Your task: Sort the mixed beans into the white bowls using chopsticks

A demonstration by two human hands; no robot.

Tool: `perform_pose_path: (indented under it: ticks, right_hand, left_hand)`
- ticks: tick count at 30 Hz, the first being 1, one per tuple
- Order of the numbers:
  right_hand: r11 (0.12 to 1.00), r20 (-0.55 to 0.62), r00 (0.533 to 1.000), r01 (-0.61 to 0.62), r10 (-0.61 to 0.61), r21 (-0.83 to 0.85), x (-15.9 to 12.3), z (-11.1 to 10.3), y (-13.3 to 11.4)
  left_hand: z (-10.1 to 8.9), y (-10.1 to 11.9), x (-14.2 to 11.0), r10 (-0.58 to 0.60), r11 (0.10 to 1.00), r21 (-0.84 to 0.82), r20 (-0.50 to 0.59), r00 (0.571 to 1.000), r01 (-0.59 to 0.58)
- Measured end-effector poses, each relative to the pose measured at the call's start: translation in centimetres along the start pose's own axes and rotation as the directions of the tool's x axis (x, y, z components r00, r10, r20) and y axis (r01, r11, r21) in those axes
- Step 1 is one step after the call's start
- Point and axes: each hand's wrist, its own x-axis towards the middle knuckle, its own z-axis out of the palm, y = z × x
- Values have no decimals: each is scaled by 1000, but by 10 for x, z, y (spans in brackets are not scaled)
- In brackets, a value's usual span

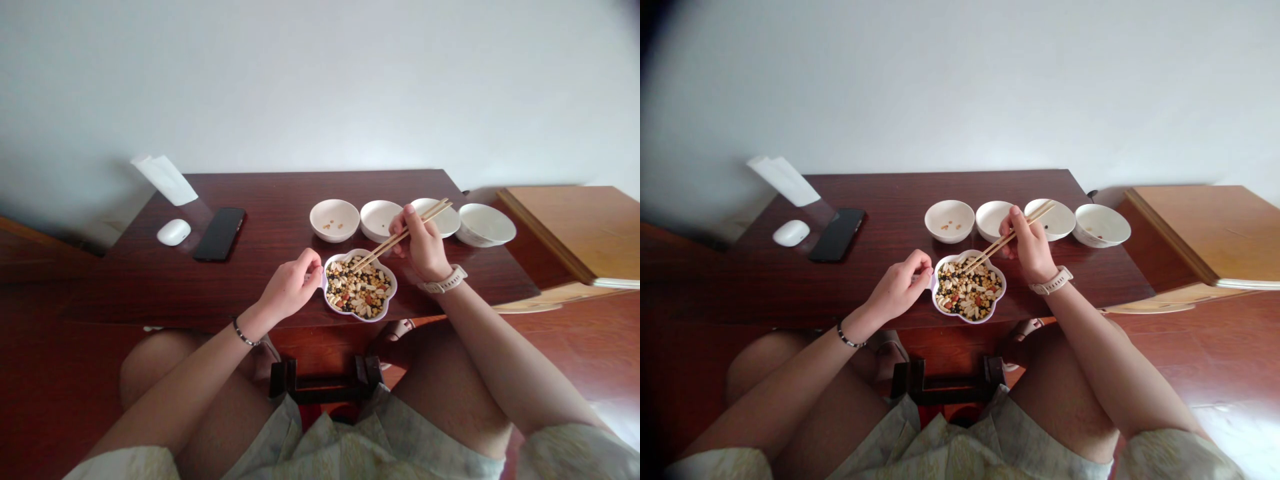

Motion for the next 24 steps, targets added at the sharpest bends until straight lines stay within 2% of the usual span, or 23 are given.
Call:
perform_pose_path:
  ticks: [7,12,24]
  right_hand:
    - [993,73,997,5,3,-114,-2,-1,2]
    - [992,96,995,2,10,-123,-3,-1,3]
    - [993,65,998,-9,17,-117,-3,0,1]
  left_hand:
    - [2,-1,1,20,1000,-2,-30,999,-20]
    - [2,-1,1,17,1000,-3,-24,1000,-17]
    - [0,1,2,6,1000,-6,-24,1000,-6]
